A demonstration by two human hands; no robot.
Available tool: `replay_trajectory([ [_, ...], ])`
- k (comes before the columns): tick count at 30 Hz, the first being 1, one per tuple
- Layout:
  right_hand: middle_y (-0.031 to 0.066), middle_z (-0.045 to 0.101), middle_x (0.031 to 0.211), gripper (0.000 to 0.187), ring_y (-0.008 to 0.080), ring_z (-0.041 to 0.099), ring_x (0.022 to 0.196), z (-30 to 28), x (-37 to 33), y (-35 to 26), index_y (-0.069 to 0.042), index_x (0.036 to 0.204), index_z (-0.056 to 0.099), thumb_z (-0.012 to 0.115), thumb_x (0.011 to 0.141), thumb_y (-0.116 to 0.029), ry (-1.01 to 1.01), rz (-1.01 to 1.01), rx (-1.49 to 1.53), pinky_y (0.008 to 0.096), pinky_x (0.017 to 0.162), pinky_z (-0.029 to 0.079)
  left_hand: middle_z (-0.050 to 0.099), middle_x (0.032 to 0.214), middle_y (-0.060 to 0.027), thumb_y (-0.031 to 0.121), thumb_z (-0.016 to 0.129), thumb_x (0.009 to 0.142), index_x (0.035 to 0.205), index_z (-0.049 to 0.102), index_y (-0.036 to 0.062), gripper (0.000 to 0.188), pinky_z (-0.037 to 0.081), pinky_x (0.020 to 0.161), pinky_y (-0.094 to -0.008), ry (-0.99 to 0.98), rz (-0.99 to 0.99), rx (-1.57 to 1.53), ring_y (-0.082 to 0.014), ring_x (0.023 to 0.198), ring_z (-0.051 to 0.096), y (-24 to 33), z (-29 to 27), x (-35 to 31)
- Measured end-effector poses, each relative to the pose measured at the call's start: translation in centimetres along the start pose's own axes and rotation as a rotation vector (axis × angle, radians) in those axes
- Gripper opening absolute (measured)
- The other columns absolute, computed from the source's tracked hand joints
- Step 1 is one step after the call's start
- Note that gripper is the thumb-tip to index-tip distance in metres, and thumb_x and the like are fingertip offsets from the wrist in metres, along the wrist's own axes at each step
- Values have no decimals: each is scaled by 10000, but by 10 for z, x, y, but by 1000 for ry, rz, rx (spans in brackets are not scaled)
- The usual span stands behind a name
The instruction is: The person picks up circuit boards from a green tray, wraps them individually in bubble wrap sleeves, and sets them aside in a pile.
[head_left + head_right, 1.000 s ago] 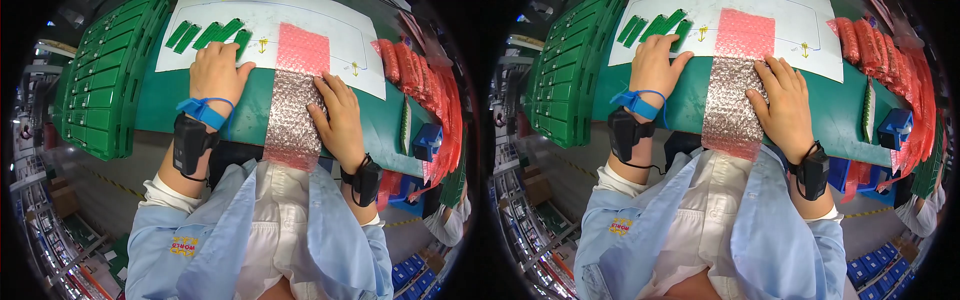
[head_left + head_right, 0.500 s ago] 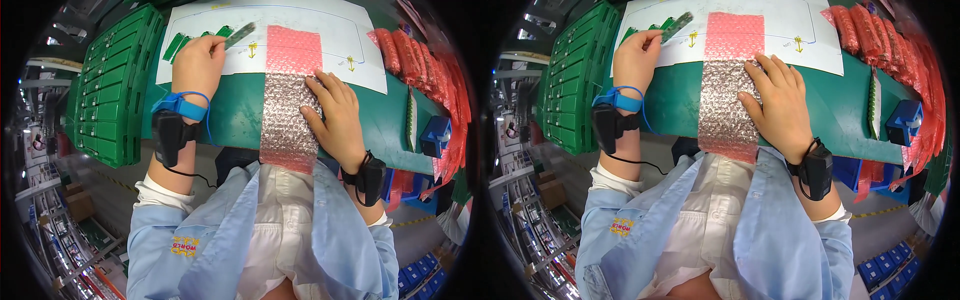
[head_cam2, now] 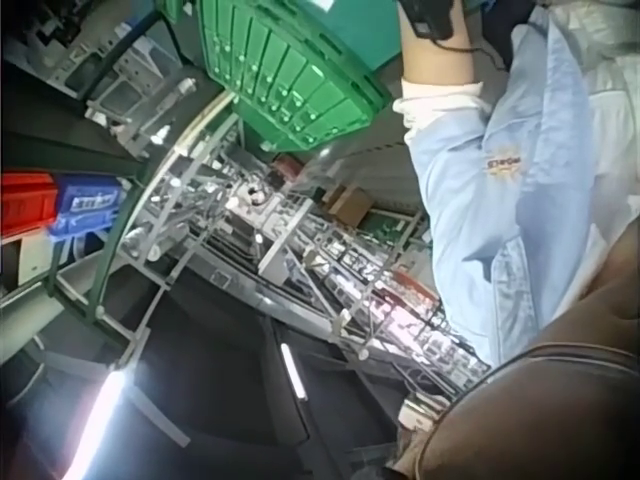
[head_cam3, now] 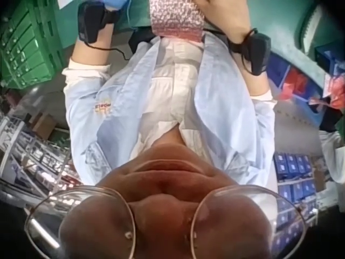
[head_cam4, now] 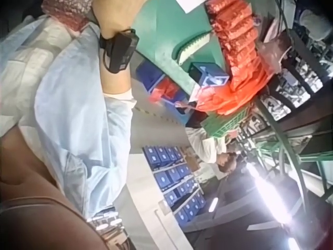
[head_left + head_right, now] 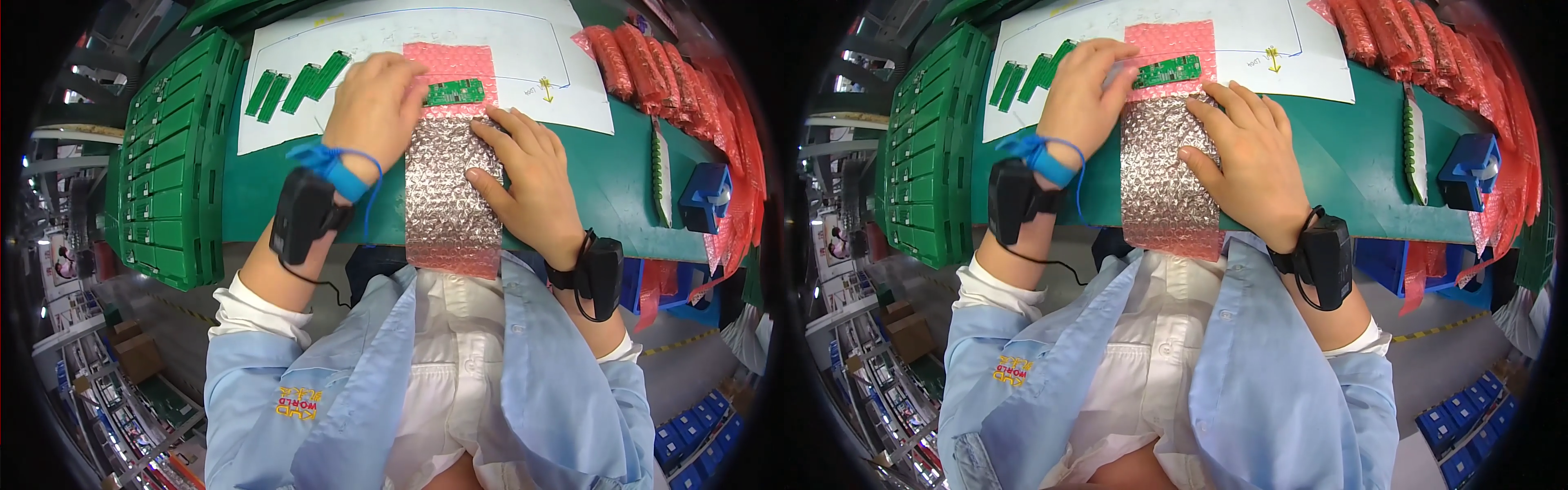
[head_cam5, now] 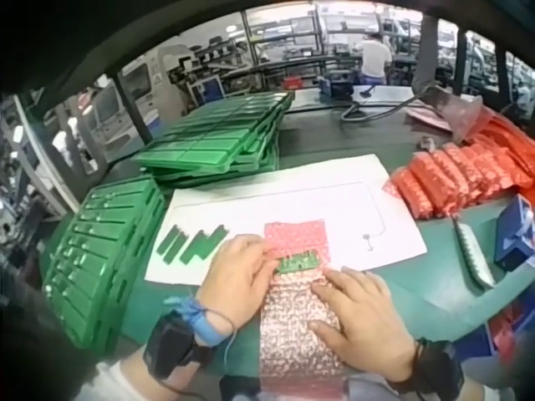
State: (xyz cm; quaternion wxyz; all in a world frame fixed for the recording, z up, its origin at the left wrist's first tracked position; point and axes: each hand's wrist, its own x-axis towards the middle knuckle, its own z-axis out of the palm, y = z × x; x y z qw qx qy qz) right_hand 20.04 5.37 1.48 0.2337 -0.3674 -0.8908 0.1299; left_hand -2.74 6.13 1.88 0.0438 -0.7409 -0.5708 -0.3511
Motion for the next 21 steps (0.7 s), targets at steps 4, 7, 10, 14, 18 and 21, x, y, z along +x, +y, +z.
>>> replay_trajectory([
  [4, 121, 534, 1335, 439, 338, 470, 1255, 0, 0, -5, -74, 1239, 592, 696, 826, -185, 16, -6, -13, 434, 1046, 344, 631, 1131, -128, 268, 649, 867, 1114, 656, 63, 321, 463, 899, -433, -203, 38, -131, -333, 1067, 580, 34, -10, -35],
  [7, 130, 559, 1291, 401, 342, 508, 1204, 4, 4, -15, -61, 1209, 608, 689, 829, -161, 54, 2, 65, 417, 1011, 384, 571, 1273, -132, 344, 674, 838, 1207, 610, 71, 463, 400, 994, -465, -194, 13, 48, -327, 1199, 512, 46, -10, -62],
  [10, 144, 592, 1227, 352, 345, 555, 1131, 6, 13, -24, -46, 1169, 628, 680, 832, -132, 106, 37, 223, 394, 960, 433, 529, 1336, -135, 375, 680, 825, 1239, 592, 76, 518, 357, 1035, -482, -209, 3, 20, -322, 1253, 467, 33, -15, -71],
  [14, 160, 635, 1104, 283, 349, 607, 995, -9, 67, -35, -24, 1115, 647, 660, 842, -99, -10, -123, 74, 368, 861, 488, 518, 1353, -139, 388, 678, 822, 1250, 587, 79, 536, 343, 1049, -488, -200, -12, 9, -319, 1268, 457, 25, -36, -84],
  [18, 152, 663, 989, 262, 332, 623, 905, 7, 109, -33, -21, 1107, 648, 646, 854, -87, -52, -256, 81, 367, 809, 500, 525, 1345, -139, 379, 674, 825, 1245, 592, 80, 522, 348, 1048, -490, -207, -8, 2, -319, 1261, 463, 20, -76, -78],
  [21, 125, 678, 938, 245, 281, 640, 854, 42, 109, -12, -10, 1103, 647, 642, 872, -92, -86, -239, 70, 342, 779, 507, 525, 1345, -139, 371, 672, 827, 1241, 595, 80, 513, 349, 1051, -493, -186, -19, 8, -319, 1262, 463, 8, -44, -95],
])
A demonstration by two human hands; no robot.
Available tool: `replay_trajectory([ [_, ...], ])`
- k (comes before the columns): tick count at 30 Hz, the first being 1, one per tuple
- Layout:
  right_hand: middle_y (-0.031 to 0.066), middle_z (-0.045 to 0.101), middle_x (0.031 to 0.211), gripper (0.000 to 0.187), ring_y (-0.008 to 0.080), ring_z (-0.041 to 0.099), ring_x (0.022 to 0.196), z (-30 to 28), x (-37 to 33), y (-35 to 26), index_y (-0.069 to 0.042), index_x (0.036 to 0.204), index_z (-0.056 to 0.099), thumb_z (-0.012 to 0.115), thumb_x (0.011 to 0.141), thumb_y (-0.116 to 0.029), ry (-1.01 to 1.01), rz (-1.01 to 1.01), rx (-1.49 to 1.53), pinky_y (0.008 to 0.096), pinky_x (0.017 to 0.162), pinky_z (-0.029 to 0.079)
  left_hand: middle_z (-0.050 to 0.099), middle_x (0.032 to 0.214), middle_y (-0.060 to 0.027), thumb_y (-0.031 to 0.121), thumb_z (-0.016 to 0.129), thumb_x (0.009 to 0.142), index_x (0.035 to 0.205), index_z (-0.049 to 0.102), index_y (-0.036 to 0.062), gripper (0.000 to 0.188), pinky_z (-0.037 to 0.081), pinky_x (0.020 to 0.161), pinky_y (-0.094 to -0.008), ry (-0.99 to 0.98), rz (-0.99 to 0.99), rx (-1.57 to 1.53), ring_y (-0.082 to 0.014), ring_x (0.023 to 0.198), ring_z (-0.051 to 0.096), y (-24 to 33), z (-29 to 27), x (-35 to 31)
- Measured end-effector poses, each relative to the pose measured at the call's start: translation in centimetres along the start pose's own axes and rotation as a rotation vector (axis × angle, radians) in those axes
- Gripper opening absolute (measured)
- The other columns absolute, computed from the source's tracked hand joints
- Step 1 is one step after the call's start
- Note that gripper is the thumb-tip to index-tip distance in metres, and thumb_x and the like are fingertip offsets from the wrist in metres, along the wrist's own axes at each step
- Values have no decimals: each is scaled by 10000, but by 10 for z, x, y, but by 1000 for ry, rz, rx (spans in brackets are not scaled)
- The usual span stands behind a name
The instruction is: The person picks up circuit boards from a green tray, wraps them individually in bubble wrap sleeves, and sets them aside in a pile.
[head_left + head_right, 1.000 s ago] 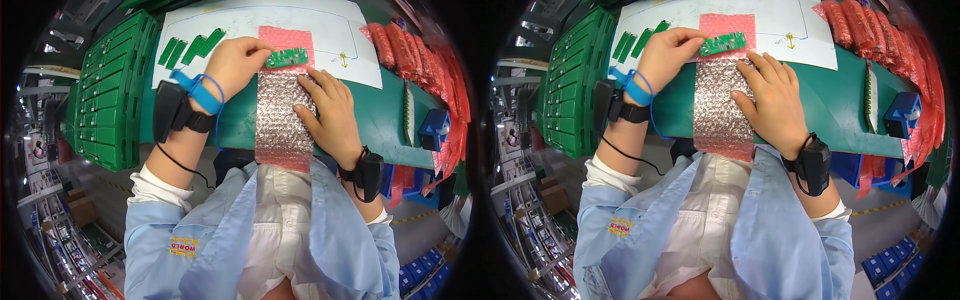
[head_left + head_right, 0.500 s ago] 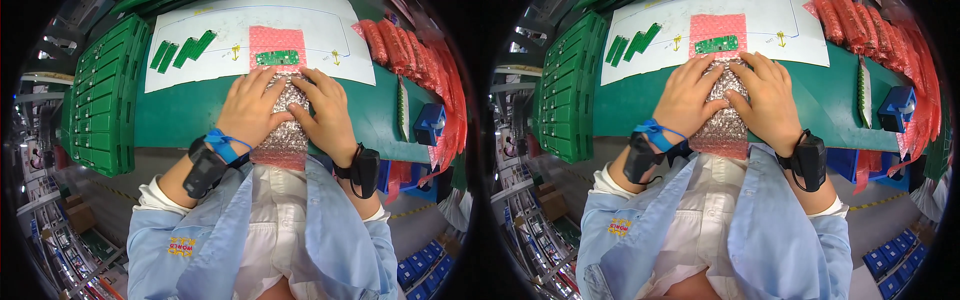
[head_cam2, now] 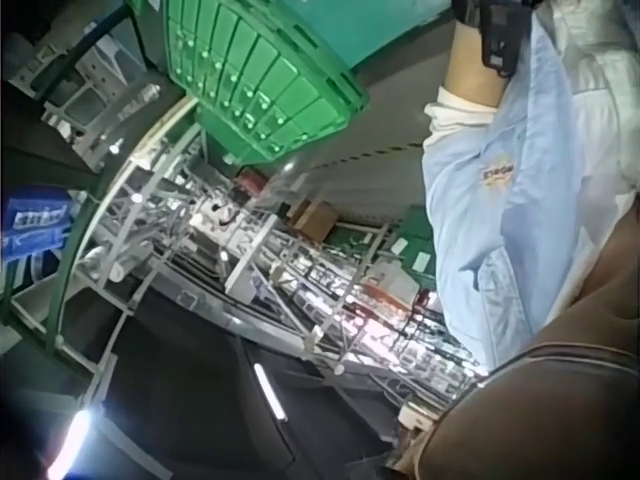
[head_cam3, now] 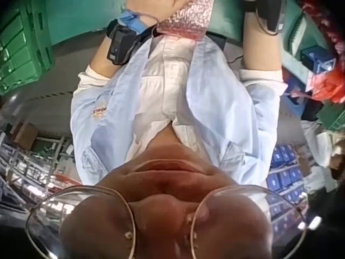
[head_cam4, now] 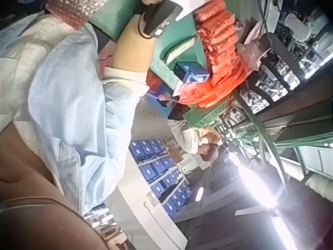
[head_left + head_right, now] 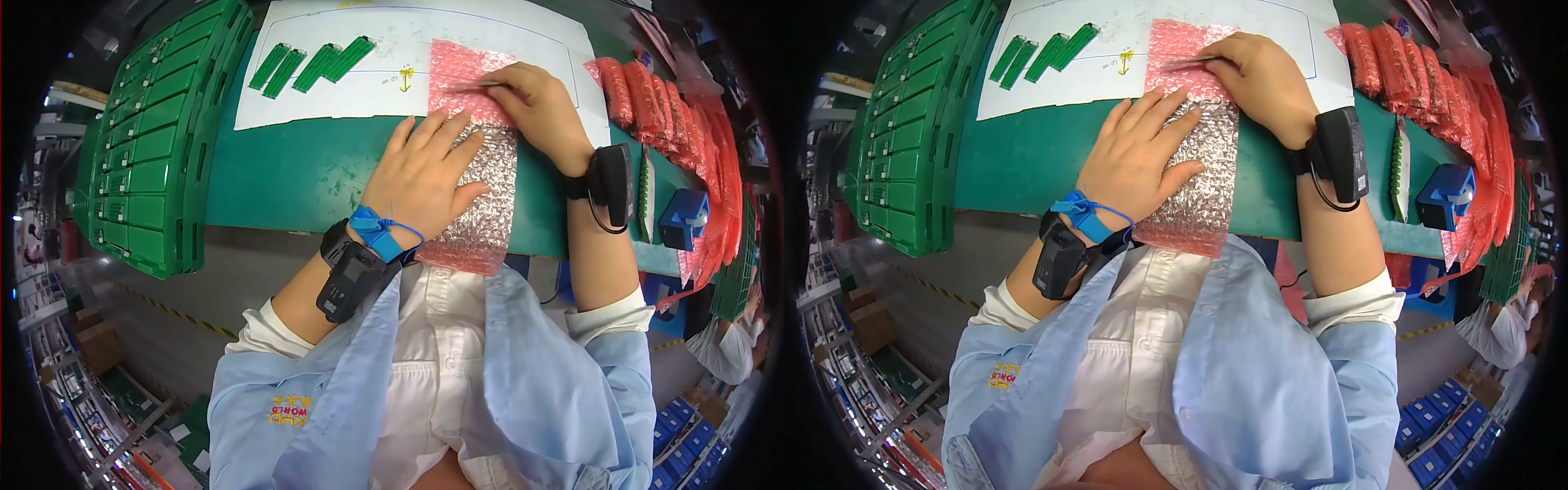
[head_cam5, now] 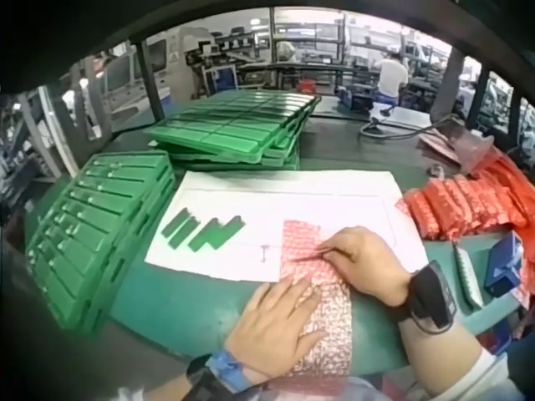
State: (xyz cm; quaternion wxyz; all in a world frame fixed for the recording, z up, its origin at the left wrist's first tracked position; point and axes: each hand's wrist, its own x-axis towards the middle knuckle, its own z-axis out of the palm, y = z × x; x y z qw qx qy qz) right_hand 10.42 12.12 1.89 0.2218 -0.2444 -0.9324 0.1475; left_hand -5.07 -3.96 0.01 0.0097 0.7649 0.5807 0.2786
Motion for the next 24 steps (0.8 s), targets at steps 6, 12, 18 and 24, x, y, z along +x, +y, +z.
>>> replay_trajectory([
  [6, 59, 678, 887, 200, 122, 596, 784, 42, -22, 43, 11, 1067, 668, 630, 917, -115, 65, 455, 508, 254, 719, 487, 523, 1345, -141, 355, 671, 830, 1230, 602, 81, 489, 352, 1055, -502, -22, -7, 5, -321, 1270, 458, -21, 65, -1],
  [12, 67, 664, 895, 222, 135, 587, 761, 31, -10, 36, -10, 1090, 676, 649, 905, -129, -31, 412, 412, 255, 686, 481, 496, 1376, -147, 344, 671, 837, 1236, 601, 91, 478, 331, 1070, -507, -60, -57, -61, -343, 1297, 430, -16, 39, 17],
  [18, 83, 617, 894, 288, 203, 596, 798, 12, 3, 28, -58, 1101, 684, 720, 829, -147, 58, 3, 116, 277, 675, 486, 456, 1417, -157, 330, 675, 842, 1261, 591, 113, 479, 293, 1097, -503, -85, -85, -24, -378, 1333, 388, -8, 20, 30],
  [24, 85, 613, 922, 310, 216, 595, 854, 12, -4, 40, -61, 1090, 685, 745, 799, -151, -29, 22, 193, 286, 721, 485, 455, 1421, -155, 328, 672, 844, 1265, 588, 114, 479, 299, 1091, -505, -109, -81, -31, -375, 1333, 389, -7, 32, 31],
])
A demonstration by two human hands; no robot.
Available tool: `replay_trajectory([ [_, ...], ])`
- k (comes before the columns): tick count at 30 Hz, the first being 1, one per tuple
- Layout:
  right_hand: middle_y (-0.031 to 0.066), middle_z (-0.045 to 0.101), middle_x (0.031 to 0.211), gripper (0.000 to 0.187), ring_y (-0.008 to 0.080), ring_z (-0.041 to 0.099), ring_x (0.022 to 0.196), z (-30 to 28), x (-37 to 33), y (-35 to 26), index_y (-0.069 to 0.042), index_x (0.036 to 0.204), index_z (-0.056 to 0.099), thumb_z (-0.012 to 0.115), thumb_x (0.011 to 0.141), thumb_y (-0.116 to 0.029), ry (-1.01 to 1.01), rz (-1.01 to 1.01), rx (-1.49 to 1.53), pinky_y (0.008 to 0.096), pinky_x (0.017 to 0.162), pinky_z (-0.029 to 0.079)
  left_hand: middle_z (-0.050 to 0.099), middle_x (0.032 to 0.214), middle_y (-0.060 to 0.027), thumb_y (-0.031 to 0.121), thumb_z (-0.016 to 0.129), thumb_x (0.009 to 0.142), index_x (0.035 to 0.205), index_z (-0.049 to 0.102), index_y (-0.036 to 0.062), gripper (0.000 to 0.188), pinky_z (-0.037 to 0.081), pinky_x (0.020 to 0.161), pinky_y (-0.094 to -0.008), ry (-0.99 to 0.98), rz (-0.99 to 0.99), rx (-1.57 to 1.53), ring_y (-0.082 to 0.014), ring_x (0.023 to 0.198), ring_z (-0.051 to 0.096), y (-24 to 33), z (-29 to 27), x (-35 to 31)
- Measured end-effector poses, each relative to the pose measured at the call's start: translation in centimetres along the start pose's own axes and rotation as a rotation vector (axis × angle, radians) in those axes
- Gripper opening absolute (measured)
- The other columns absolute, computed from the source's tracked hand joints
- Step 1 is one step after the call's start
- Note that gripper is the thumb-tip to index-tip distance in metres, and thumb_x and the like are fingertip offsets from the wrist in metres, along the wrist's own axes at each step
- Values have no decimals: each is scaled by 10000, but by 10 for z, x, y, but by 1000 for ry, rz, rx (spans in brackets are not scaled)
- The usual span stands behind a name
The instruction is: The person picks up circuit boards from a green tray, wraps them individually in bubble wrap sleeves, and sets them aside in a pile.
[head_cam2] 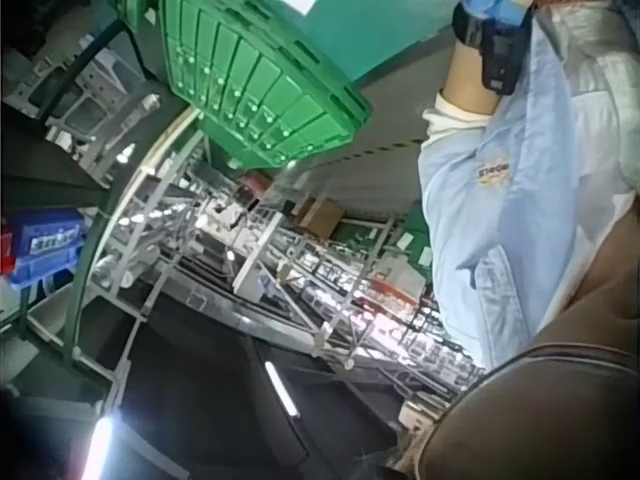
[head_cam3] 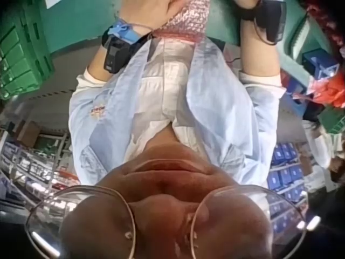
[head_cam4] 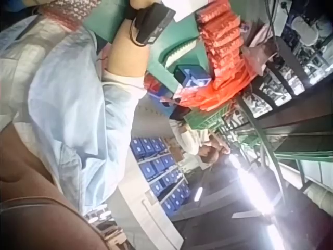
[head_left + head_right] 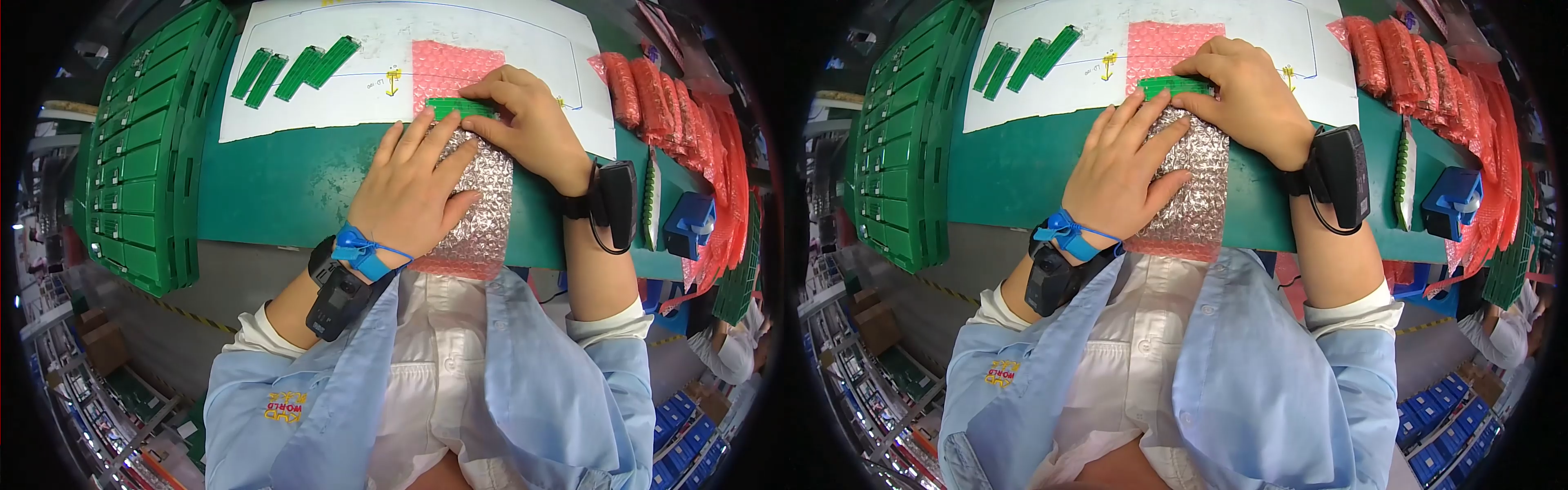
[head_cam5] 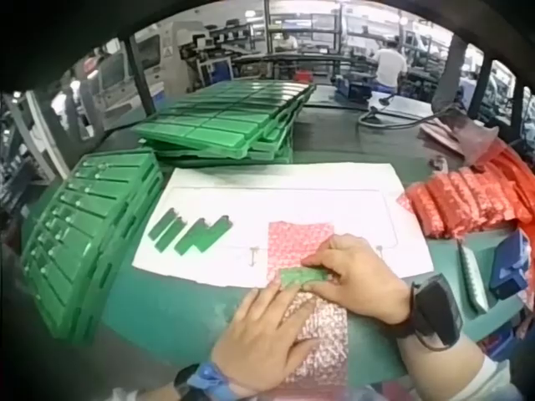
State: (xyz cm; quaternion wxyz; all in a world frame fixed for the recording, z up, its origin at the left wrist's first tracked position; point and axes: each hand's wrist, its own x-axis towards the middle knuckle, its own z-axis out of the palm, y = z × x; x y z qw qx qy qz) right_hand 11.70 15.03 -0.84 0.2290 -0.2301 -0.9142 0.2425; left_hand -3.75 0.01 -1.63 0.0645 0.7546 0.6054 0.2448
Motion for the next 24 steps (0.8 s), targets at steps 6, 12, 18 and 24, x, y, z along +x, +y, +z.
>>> replay_trajectory([
  [6, 122, 626, 980, 337, 283, 596, 882, 3, 0, 4, -42, 1157, 644, 704, 839, -138, 180, -98, -108, 338, 765, 495, 461, 1419, -150, 339, 663, 851, 1258, 593, 113, 470, 302, 1089, -501, 8, 3, -1, -369, 1329, 397, 3, -1, -1],
  [12, 173, 628, 1075, 431, 330, 596, 972, 4, 7, 14, -36, 1283, 565, 664, 874, -128, 392, -61, -415, 373, 857, 488, 492, 1384, -150, 342, 665, 843, 1226, 609, 107, 453, 316, 1076, -496, 48, 45, 22, -361, 1302, 422, 8, -7, -6],
  [18, 217, 603, 1198, 490, 370, 590, 1069, 5, -7, -2, -27, 1333, 518, 653, 887, -177, 172, 247, 37, 385, 922, 476, 522, 1341, -154, 323, 684, 816, 1197, 622, 101, 445, 347, 1042, -487, 104, 81, 58, -344, 1252, 463, 16, -6, -21],
  [24, 188, 636, 1082, 491, 318, 638, 949, 14, -6, -10, -19, 1320, 525, 668, 869, -150, 477, -70, -606, 367, 816, 516, 526, 1339, -145, 322, 680, 818, 1204, 620, 108, 446, 353, 1032, -471, 150, 101, 46, -337, 1238, 473, 20, -21, -34],
])
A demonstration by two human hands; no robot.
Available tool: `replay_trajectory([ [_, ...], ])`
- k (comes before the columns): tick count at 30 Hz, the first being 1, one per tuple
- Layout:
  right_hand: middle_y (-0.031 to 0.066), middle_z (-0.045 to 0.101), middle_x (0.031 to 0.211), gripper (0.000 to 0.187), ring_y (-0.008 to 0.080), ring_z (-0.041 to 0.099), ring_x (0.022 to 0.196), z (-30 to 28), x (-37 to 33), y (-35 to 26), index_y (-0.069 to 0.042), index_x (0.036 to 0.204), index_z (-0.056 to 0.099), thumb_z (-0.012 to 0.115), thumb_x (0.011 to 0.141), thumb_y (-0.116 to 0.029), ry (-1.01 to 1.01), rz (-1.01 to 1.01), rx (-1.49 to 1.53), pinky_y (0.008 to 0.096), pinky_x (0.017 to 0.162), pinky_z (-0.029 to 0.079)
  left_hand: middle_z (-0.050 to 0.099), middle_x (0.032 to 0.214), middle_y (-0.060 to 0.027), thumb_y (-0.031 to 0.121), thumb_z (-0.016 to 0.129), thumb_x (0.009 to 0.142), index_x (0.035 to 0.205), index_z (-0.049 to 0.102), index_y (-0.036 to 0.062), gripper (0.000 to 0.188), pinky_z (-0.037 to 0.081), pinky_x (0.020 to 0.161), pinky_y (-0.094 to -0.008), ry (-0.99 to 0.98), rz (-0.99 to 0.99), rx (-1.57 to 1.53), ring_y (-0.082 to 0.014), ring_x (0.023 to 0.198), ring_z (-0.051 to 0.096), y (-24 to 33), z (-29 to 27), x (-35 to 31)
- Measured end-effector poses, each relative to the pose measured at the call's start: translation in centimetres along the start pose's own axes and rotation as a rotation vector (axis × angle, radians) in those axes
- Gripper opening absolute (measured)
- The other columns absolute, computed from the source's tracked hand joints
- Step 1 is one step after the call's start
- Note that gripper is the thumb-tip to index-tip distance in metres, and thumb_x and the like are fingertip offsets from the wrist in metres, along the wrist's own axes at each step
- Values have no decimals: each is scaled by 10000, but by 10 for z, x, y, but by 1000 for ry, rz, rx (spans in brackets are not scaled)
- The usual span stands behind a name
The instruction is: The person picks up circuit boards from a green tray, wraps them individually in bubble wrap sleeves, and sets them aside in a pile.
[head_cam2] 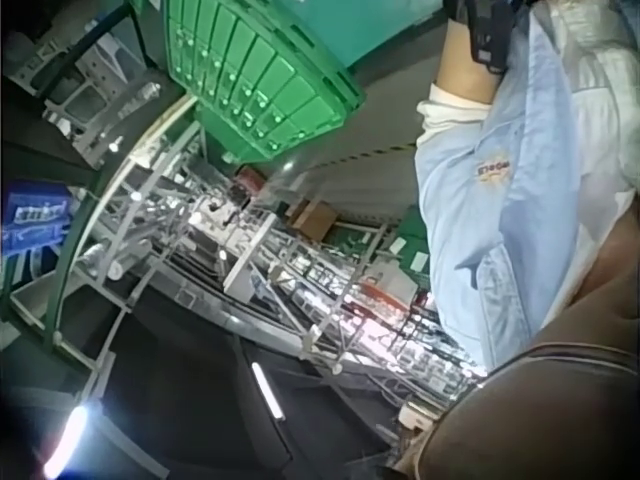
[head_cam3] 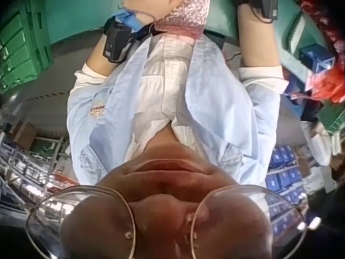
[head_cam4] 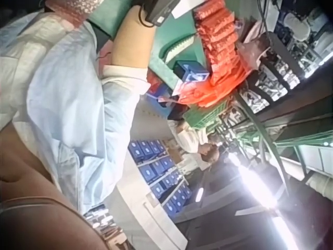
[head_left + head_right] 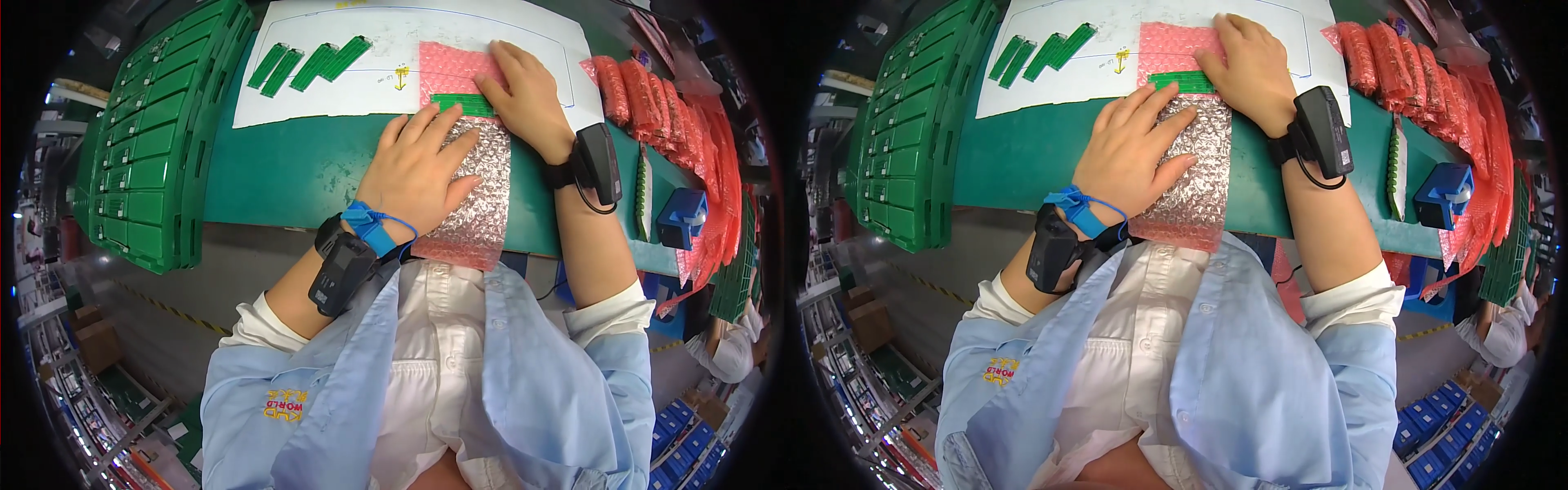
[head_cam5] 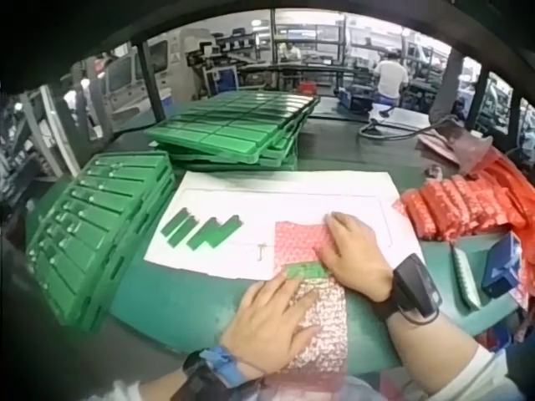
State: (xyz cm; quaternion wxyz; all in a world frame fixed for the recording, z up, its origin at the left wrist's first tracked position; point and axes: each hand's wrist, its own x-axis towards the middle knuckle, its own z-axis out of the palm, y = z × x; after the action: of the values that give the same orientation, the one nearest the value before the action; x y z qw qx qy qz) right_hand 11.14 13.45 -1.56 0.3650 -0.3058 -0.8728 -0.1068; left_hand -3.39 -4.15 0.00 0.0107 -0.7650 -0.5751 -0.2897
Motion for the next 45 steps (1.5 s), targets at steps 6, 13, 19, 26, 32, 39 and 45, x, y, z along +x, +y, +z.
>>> replay_trajectory([
  [6, 128, 642, 989, 446, 198, 623, 899, -33, 60, -45, -14, 1271, 556, 674, 855, -125, -406, 240, 406, 334, 790, 510, 525, 1343, -145, 341, 669, 825, 1214, 616, 114, 454, 355, 1031, -463, 0, -10, -8, -335, 1238, 476, -13, -50, -3],
  [13, 59, 653, 956, 233, 136, 612, 872, -57, 51, -53, -5, 1071, 647, 663, 848, -71, -564, 399, 783, 297, 773, 495, 514, 1355, -152, 365, 646, 842, 1220, 615, 111, 456, 344, 1041, -462, 20, 0, -5, -338, 1239, 476, -4, -33, -31],
  [19, 58, 651, 942, 130, 154, 609, 843, -68, 6, -66, -13, 963, 683, 661, 835, -20, -578, 116, 760, 287, 746, 487, 577, 1267, -142, 369, 634, 855, 1222, 616, 115, 447, 328, 1050, -472, 15, -3, -36, -340, 1239, 476, -13, -15, -44],
  [26, 98, 630, 912, 153, 249, 602, 850, -71, -1, -80, -27, 977, 685, 663, 826, -15, -480, 9, 544, 314, 738, 493, 669, 1032, -93, 367, 620, 871, 1210, 627, 122, 419, 306, 1052, -507, -39, 2, 1, -348, 1211, 487, -18, -21, -38],
  [32, 109, 629, 928, 158, 277, 599, 880, -68, -11, -88, -25, 976, 682, 656, 822, -8, -406, -5, 544, 336, 739, 497, 643, 1114, -87, 339, 642, 858, 1218, 604, 104, 432, 322, 1038, -495, 39, -70, -9, -348, 1189, 497, -20, -16, -33],
  [39, 127, 632, 987, 194, 314, 600, 891, -78, -10, -87, -32, 1035, 685, 632, 848, -28, -399, -191, 375, 352, 751, 504, 581, 1245, -92, 318, 681, 829, 1218, 571, 59, 480, 352, 1014, -467, 303, -44, -17, -315, 1201, 487, -13, -28, -26],
  [45, 134, 636, 989, 204, 302, 614, 896, -83, -9, -71, -23, 1045, 683, 649, 845, -48, -388, 108, 502, 353, 773, 505, 563, 1280, -96, 336, 663, 842, 1223, 572, 47, 487, 364, 1011, -437, 4, -17, -22, -255, 1219, 476, -7, -24, -25],
])
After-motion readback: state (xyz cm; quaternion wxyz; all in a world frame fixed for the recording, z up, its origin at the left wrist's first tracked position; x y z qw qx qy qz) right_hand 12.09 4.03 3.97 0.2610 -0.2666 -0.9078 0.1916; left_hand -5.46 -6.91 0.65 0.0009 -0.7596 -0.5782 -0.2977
